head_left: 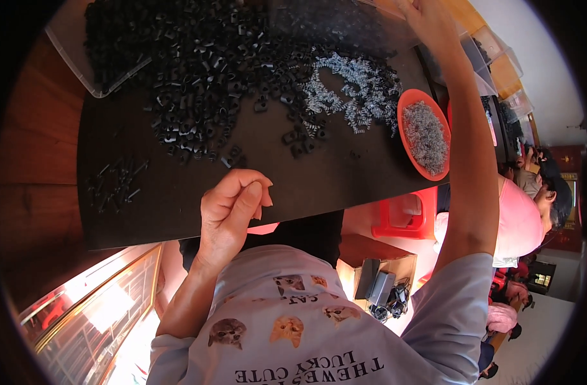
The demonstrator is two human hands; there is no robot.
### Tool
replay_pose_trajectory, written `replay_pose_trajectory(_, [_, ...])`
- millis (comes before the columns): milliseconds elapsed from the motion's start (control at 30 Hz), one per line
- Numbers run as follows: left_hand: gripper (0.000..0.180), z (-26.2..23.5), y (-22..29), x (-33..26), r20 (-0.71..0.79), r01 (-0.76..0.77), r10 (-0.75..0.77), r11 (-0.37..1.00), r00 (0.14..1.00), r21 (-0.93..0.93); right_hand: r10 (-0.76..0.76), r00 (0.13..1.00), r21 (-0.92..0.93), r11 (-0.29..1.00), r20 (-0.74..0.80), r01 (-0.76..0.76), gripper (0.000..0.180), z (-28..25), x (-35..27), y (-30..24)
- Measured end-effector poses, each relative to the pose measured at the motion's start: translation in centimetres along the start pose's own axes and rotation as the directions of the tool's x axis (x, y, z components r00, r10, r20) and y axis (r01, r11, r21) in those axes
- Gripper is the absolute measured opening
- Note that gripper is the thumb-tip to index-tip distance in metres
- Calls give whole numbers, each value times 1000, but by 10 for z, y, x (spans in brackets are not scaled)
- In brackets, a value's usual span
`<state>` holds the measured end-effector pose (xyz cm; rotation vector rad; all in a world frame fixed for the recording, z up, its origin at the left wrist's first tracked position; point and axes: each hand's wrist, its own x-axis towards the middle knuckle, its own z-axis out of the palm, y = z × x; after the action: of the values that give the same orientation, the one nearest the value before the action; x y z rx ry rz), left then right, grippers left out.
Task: The person repeatedly picks up springs and plastic parts from the table and assembles cord locks by inserting the springs into the plastic pieces by hand.
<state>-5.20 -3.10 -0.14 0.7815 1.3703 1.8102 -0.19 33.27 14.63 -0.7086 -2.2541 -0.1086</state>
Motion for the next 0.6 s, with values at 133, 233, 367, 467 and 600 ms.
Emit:
replay_pose_trajectory(133, [14, 0, -1, 0, 2, -5, 5, 1000, 1000, 23, -56, 998, 222, 973, -11, 57, 25, 7, -16, 8])
replay_pose_trajectory(233, [12, 1, 0, 2, 18, -10, 9, 998, 1000, 56, -209, 978, 474, 861, 1, 184, 16, 20, -50, -14])
replay_pose_trajectory(367, [11, 0, 1, 1, 12, -3, 2, 997, 1000, 83, -485, 801, 450, 838, 352, 310, 15, 24, -101, -75])
replay_pose_trajectory(467, [11, 2, -1, 3, 15, -41, 40, 995, 999, 95, -500, 731, 398, 855, 465, 332, 21, 39, -120, -98])
replay_pose_trajectory(600, [11, 3, -3, 3, 9, -53, 52, 994, 999, 91, -544, 668, 376, 838, 508, 396, 15, 56, -123, -114])
